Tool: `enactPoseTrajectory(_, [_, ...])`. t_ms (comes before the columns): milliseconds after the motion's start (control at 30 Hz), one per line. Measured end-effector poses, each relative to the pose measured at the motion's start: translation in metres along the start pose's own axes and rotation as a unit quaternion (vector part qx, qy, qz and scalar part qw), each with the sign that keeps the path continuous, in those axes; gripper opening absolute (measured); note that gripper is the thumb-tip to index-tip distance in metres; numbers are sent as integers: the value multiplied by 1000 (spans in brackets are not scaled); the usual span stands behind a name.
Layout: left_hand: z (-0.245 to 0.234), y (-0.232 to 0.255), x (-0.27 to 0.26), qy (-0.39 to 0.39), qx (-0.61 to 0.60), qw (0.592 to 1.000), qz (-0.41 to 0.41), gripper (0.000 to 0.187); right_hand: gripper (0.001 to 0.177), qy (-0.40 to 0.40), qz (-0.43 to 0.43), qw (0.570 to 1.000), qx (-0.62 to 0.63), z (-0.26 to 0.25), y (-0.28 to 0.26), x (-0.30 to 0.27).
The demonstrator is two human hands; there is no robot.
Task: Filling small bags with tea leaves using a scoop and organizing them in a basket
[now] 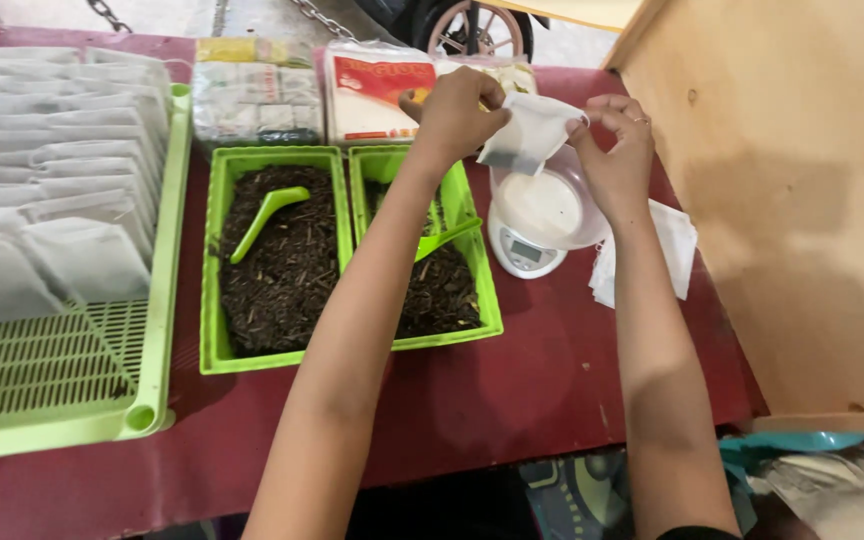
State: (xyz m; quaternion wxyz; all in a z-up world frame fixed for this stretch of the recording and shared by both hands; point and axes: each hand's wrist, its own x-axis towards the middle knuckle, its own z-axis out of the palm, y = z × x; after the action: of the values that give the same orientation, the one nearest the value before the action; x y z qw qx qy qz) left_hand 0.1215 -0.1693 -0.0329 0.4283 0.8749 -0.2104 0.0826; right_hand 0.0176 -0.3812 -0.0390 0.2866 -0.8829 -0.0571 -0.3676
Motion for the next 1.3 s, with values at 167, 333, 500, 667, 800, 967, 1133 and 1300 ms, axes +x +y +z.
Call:
enactPoseTrajectory(167, [57, -7, 24, -15, -81, 991, 102, 30, 14, 2, 40, 999, -25, -12, 26, -4])
enactPoseTrajectory(333, [58, 29, 13, -89, 24, 995, -32, 27, 16, -10, 69, 995, -66, -10, 67, -13])
enactPoseTrajectory(500, [90, 13, 22, -98, 51, 994, -24, 18, 13, -40, 120, 987, -96, -9, 89, -25])
enactPoseTrajectory(667, [101, -1, 28, -107, 61, 992, -32, 26, 15, -47, 141, 981, -122, -4, 106, -27])
enactPoseTrajectory(800, [110, -19, 32, -103, 55, 993, -36, 40, 19, -43, 123, 984, -124, -17, 98, -29])
enactPoseTrajectory(967, [75, 1, 23, -140, 73, 984, -86, 38, 16, -38, 189, 972, -133, -27, 89, -29])
enactPoseTrajectory(1133, [64, -1, 20, -143, 63, 985, -80, 41, 15, -57, 219, 963, -146, -36, 89, -33])
enactPoseTrajectory(1300, [57, -2, 17, -158, 85, 980, -85, 39, 15, -63, 236, 959, -142, -40, 88, -38])
